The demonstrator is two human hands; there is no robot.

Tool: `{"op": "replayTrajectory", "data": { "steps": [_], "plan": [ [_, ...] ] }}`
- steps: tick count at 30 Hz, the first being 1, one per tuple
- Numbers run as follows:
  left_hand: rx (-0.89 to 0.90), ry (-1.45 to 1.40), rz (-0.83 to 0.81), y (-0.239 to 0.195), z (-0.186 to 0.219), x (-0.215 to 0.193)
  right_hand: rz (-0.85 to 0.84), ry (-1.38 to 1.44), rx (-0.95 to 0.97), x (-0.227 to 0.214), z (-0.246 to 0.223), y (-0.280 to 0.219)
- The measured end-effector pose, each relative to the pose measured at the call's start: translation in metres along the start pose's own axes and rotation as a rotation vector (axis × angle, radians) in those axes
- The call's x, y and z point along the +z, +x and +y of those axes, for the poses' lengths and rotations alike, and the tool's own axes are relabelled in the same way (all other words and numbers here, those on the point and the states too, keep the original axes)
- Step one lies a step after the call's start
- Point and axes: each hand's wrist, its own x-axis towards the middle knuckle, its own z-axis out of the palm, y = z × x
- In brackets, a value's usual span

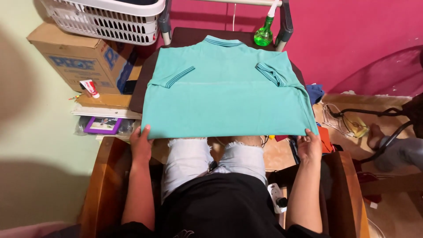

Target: Folding a turquoise polo shirt and a pair of black pants on a small table and placing them in a laundry basket.

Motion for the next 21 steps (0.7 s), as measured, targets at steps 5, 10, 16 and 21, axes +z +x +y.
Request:
{"op": "replayTrajectory", "data": {
  "steps": [5,10,16,21],
  "plan": [
    [-0.003,-0.096,-0.002,-0.001,-0.002,-0.004,0.008,0.021,-0.041,-0.022,0.009,0.011],
    [-0.018,-0.045,0.039,-0.019,0.012,0.0,-0.003,0.002,-0.035,-0.035,0.016,0.022],
    [0.114,0.397,0.122,0.007,-0.006,0.002,-0.04,0.017,-0.03,-0.036,0.024,0.038],
    [1.327,0.537,-0.113,-0.037,0.031,0.15,-0.093,0.011,-0.094,-0.002,0.019,0.009]
  ]
}}
